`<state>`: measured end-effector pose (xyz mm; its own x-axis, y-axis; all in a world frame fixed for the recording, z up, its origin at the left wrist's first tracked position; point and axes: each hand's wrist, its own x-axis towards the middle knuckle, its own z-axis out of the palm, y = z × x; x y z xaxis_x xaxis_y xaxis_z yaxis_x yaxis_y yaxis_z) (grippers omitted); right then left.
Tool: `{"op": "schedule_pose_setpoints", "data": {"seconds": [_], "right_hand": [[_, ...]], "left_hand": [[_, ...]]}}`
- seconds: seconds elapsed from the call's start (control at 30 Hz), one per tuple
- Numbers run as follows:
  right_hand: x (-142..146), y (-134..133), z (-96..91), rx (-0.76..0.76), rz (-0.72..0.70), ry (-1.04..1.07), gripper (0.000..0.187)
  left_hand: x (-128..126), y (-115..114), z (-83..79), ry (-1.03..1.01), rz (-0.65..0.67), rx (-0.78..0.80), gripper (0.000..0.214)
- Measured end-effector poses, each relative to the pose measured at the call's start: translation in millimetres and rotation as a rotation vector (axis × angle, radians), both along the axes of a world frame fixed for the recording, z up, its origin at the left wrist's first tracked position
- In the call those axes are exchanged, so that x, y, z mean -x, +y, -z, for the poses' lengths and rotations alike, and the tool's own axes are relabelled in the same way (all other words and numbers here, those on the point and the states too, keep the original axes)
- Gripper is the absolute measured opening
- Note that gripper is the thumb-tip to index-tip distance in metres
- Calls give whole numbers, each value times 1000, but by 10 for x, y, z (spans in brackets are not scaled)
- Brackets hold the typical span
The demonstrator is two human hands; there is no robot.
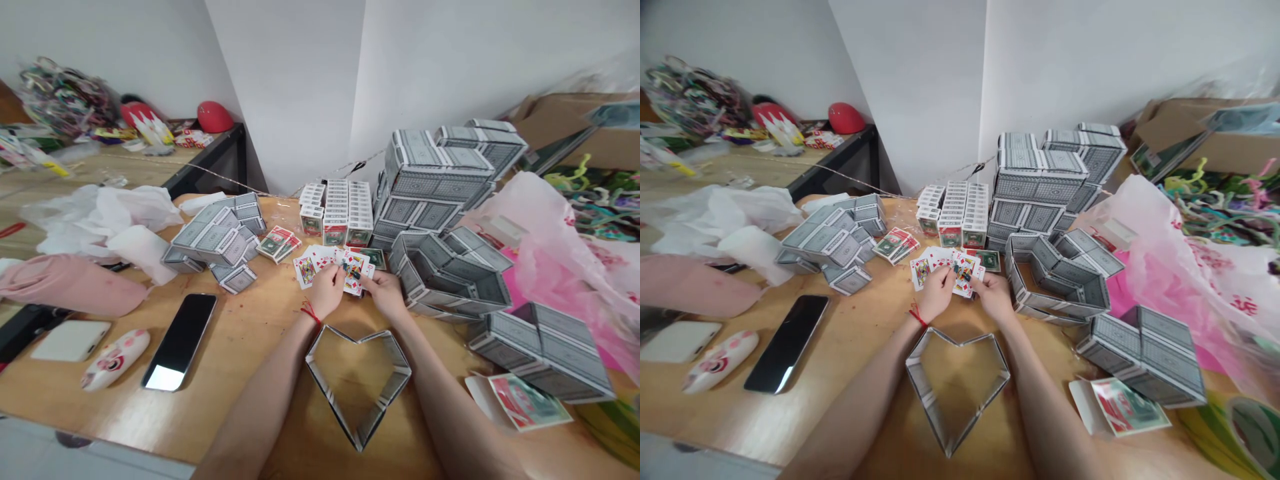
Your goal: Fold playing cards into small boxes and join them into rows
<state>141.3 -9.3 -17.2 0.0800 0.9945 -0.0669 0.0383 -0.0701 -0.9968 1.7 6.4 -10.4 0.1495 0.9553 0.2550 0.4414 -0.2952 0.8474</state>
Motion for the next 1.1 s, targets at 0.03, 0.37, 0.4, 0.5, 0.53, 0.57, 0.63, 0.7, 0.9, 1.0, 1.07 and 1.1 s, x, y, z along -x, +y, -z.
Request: {"op": "schedule_pose_setpoints", "data": {"seconds": [0.03,0.37,0.4,0.5,0.53,0.57,0.63,0.7,0.9,1.0,1.07,1.1], "right_hand": [[5,-2,-1,-3,-3,-15,34],[3,25,40,-15,-40,-4,32],[8,20,37,-18,-55,-15,31],[34,-1,26,-17,-104,-14,27],[42,-7,26,-16,-122,-12,26],[49,-11,29,-16,-137,-15,25],[55,-15,46,-25,-154,-46,23],[51,-15,74,-42,-158,-91,22],[29,-10,130,-61,-159,-172,23],[30,-9,120,-43,-146,-155,25],[33,-10,108,-38,-148,-142,25],[35,-11,102,-37,-151,-143,25]], "left_hand": [[0,-2,1,4,-12,-14,30],[38,-11,11,78,-29,-94,19],[31,-19,17,83,-52,-95,14],[14,-41,28,119,-116,-93,14],[13,-45,28,137,-127,-94,16],[13,-49,25,156,-136,-97,19],[17,-54,16,200,-146,-107,24],[19,-58,6,244,-157,-126,27],[24,-54,4,271,-212,-143,37],[32,-46,8,218,-180,-158,35],[33,-44,9,161,-161,-191,27],[33,-45,9,131,-158,-207,23]]}}
